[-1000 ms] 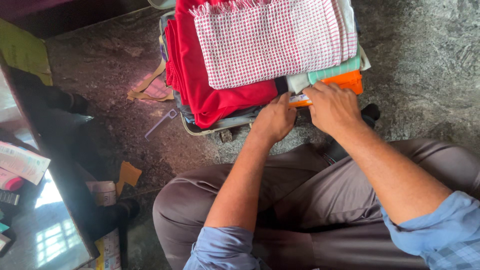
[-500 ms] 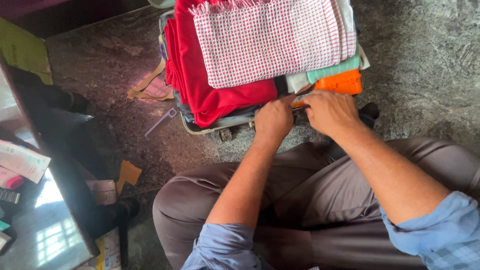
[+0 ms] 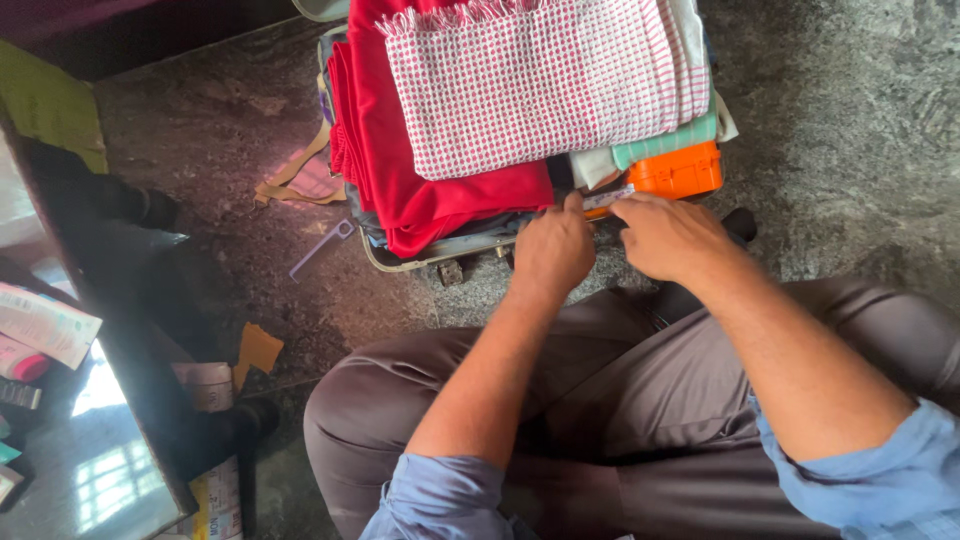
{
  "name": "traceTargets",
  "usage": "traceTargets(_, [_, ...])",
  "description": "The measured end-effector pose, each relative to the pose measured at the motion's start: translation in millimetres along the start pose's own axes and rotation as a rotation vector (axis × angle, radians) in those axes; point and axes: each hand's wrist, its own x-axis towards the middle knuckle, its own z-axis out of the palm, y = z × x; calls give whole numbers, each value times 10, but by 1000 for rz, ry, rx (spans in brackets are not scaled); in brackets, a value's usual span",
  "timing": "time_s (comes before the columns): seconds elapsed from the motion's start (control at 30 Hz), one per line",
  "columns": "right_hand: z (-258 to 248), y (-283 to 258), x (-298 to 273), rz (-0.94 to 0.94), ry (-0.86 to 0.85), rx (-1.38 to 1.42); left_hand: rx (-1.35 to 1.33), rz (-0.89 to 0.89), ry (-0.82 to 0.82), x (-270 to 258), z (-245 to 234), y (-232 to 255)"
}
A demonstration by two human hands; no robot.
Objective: The person folds a green cloth and a red-and-white checkered cloth, then places them into an open suitcase. They also pack a small portable fan into an orange case and place it in the suitcase, followed by several small boxes and tubes.
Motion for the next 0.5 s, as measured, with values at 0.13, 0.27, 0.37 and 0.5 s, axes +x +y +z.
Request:
traceTargets(0.13, [-57,37,-9,30,-9,23,50,-52,0,-37,20,7])
traceTargets(0.27, [-29,32,1,43,-54,5,-22,-56,-49,-7,40,-45])
traceTargets(0.37, [-9,13,14,-8,-9,-8,-13,-60,-86,-12,-11,-58])
traceTargets(0.5, [-54,-104,-22,-18,24,-75,131,93,84,-79,-191,62])
